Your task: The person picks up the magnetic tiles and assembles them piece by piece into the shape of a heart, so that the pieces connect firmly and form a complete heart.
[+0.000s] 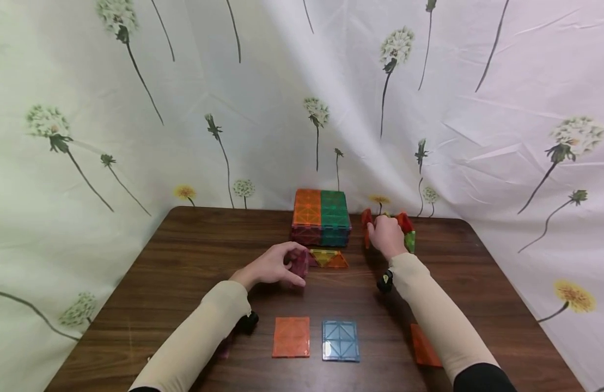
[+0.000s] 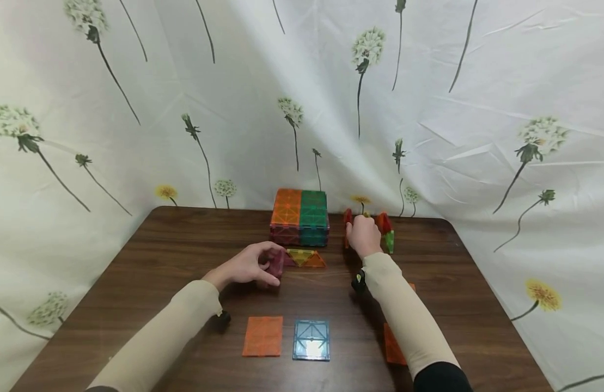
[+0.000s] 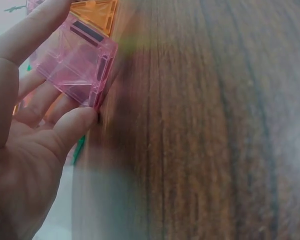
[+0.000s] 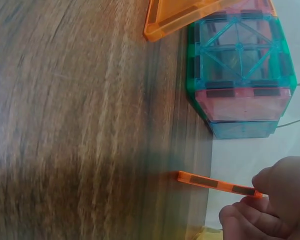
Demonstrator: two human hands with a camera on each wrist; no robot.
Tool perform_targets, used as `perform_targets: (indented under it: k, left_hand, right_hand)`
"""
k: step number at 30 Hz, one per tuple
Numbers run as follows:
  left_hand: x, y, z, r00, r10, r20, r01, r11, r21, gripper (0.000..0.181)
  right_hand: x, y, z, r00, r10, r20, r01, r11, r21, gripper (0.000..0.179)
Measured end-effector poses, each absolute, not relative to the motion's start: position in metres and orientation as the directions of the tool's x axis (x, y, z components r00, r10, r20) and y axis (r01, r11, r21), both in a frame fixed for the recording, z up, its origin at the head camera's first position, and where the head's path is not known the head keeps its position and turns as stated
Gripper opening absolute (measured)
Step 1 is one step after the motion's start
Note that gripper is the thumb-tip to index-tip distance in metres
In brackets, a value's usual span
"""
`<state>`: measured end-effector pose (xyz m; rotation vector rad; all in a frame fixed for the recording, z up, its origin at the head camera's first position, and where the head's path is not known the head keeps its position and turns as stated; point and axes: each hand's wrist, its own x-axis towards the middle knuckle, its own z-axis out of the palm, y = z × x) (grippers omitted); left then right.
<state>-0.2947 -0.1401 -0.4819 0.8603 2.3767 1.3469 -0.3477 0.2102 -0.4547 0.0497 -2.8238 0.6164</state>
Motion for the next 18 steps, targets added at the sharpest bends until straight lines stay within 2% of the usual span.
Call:
perform_targets:
  k: [6, 18]
  left_hand:
    - [-0.296, -0.141, -0.483, -0.781, 0.623, 0.046, 0.353, 0.379, 0.856, 0.076]
    - [-0.294, -0.141, -0.486, -0.789, 0.611, 0.063, 0.351, 0.364, 0.863, 0.073]
  right_hand:
    - [-0.346, 0.212, -0.455, -0.957, 0.018, 0.29, -0.104, 0.911, -0.4, 0.043]
    - [-0.333, 0.218, -0.452, -0.905, -0.059, 0.421, -0.234, 0.895, -0.379, 0.039]
